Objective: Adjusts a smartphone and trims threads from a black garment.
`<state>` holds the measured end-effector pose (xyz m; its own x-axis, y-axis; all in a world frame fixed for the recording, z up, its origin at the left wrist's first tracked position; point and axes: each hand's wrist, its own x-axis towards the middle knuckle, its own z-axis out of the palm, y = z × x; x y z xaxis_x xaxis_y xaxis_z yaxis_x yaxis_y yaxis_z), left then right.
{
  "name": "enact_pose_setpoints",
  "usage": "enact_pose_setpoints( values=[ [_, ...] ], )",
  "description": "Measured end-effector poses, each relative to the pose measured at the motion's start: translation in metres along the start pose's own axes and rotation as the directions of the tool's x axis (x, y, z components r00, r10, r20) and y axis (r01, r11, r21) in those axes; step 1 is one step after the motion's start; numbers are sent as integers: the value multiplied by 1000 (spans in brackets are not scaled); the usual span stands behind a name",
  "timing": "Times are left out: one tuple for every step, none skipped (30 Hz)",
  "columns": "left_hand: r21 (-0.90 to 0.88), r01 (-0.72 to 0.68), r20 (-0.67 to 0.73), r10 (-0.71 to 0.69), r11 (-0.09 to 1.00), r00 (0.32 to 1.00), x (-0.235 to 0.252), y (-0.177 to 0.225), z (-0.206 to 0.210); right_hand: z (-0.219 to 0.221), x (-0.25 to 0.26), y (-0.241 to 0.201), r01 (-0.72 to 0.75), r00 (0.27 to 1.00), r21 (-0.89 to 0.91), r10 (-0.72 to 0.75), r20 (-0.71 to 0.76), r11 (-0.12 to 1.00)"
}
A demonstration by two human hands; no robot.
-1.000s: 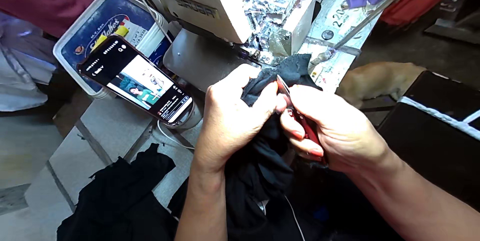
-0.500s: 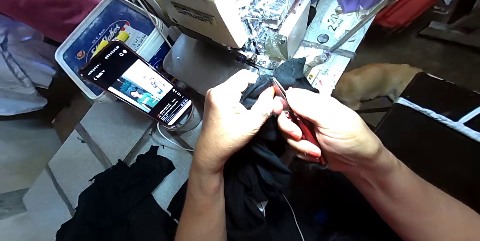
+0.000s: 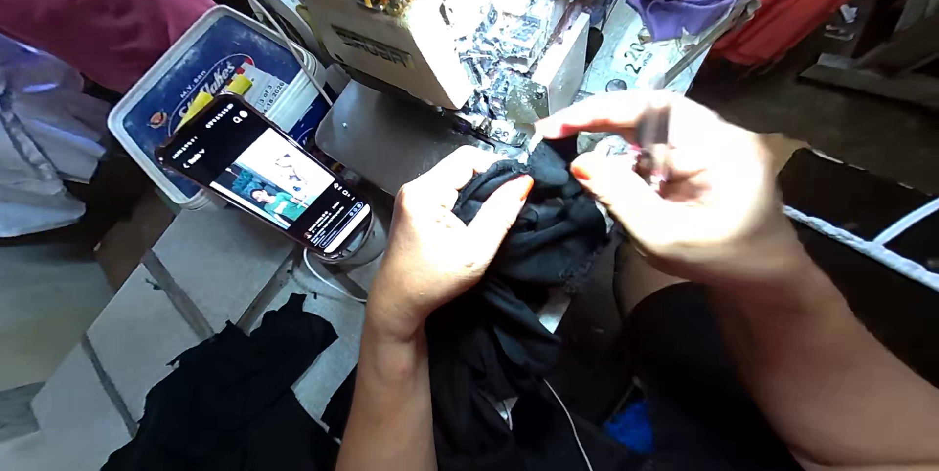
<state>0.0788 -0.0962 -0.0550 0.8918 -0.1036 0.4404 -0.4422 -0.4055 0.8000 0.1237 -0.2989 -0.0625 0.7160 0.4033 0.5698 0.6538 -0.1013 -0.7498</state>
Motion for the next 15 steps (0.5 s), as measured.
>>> enact_pose_setpoints(
  values=[
    [-12, 4, -3, -4, 1000, 1000, 0, 1, 0, 2, 6, 3, -15, 999, 5, 14, 50, 1000],
    [-12, 6, -10, -6, 1000, 1000, 0, 1, 1, 4, 11, 6, -34, 995, 1, 34, 92, 999],
    [2, 14, -26, -14, 1000, 1000, 0, 2, 2, 6, 13, 8, -43, 992, -11, 44, 116, 999],
    [26, 25, -51, -24, 999, 998, 0, 2, 3, 8, 14, 9, -35, 992, -36, 39, 121, 999],
    [57, 34, -82, -29, 998, 996, 0, 3, 4, 9, 14, 10, -14, 994, -74, 22, 107, 997],
    [95, 39, -116, -28, 995, 993, 1, 3, 6, 10, 13, 11, 18, 997, -114, -9, 77, 993],
    [136, 44, -154, -23, 990, 988, 1, 3, 8, 11, 12, 11, 44, 998, -156, -37, 43, 987],
    [168, 49, -191, -17, 985, 982, 1, 4, 11, 13, 10, 11, 62, 998, -189, -61, 11, 980],
    [189, 57, -222, -13, 980, 975, 1, 5, 12, 13, 8, 11, 71, 997, -211, -76, -15, 975],
    [200, 66, -247, -15, 978, 969, 2, 6, 14, 14, 5, 11, 72, 996, -213, -81, -34, 975],
    [200, 76, -268, -20, 977, 963, 2, 6, 15, 13, 2, 11, 69, 996, -204, -80, -44, 977],
    [192, 85, -280, -28, 978, 960, 2, 7, 16, 12, -2, 12, 57, 996, -196, -68, -50, 979],
    [185, 92, -283, -37, 978, 958, 1, 7, 16, 12, -5, 12, 33, 997, -189, -46, -64, 981],
    [177, 92, -276, -41, 980, 960, 1, 7, 16, 13, -8, 12, 4, 996, -178, -19, -82, 984],
    [166, 87, -257, -42, 982, 965, 1, 7, 15, 14, -9, 13, -22, 995, -167, 5, -102, 986]
  ],
)
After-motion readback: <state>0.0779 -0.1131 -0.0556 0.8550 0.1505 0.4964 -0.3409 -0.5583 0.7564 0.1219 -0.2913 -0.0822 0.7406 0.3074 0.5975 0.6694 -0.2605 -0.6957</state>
